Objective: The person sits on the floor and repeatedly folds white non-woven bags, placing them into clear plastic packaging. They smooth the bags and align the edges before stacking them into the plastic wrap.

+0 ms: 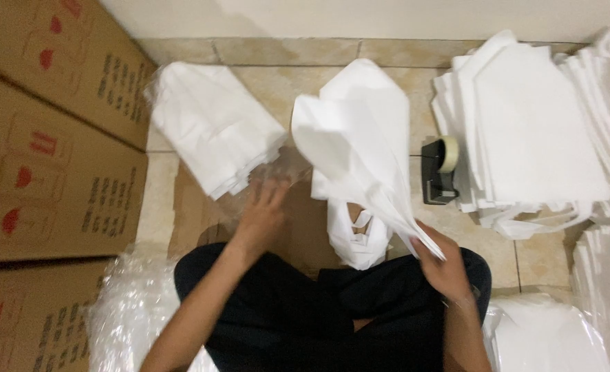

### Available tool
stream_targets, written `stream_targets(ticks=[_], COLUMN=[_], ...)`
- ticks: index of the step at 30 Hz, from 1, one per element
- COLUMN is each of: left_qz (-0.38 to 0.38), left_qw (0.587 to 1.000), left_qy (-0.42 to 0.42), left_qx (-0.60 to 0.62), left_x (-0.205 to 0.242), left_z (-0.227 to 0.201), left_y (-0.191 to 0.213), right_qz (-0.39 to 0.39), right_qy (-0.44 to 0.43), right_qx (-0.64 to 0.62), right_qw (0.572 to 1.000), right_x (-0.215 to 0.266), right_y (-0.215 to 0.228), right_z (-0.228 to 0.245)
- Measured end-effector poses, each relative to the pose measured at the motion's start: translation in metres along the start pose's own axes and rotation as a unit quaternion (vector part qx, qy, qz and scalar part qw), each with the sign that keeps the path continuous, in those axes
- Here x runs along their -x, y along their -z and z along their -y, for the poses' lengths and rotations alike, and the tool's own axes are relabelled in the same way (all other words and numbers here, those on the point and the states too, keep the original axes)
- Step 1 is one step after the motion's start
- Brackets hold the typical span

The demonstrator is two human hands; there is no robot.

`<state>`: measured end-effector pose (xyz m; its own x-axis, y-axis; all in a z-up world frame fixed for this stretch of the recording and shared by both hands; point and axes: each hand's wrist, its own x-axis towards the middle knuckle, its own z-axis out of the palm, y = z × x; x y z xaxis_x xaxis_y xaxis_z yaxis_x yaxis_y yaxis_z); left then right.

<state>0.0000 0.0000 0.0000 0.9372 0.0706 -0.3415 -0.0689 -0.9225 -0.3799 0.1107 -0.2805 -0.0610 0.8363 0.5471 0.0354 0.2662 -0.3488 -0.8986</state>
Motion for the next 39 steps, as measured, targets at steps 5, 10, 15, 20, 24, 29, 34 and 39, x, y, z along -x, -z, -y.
stream_targets(ticks=[5, 10, 15, 20, 24, 29, 34, 39], left_qz=[-0.021, -0.167, -0.248, -0.239, -0.195, -0.155, -0.142, -0.068], left_qw=[0.991, 0.944, 0.919, 0.892, 0.887, 0.886, 0.901, 0.907], left_qy=[0.08, 0.152, 0.171, 0.186, 0.206, 0.2, 0.173, 0.139], left_qx=[0.101, 0.239, 0.256, 0.335, 0.365, 0.388, 0.371, 0.391], left_x=[-0.013, -0.023, -0.021, -0.014, -0.011, -0.011, -0.012, -0.01], left_z=[0.026, 0.034, 0.036, 0.043, 0.05, 0.053, 0.047, 0.045], left_y=[-0.113, -0.13, -0.123, -0.128, -0.126, -0.126, -0.122, -0.111], right_qz=[0.114, 0.135, 0.072, 0.007, -0.017, -0.054, -0.031, -0.01], right_qy=[0.032, 0.007, 0.03, -0.067, -0.146, -0.144, 0.022, 0.081], right_qx=[0.026, 0.012, -0.032, -0.068, -0.062, -0.079, 0.01, -0.018], right_qw=[0.993, 0.991, 0.996, 0.995, 0.987, 0.985, 0.999, 0.996], right_x=[0.067, 0.098, 0.092, 0.097, 0.107, 0.119, 0.116, 0.1], right_y=[0.031, 0.01, -0.061, -0.093, -0.083, -0.083, -0.089, -0.101], right_z=[-0.042, -0.041, -0.021, -0.038, -0.045, -0.042, -0.037, -0.033])
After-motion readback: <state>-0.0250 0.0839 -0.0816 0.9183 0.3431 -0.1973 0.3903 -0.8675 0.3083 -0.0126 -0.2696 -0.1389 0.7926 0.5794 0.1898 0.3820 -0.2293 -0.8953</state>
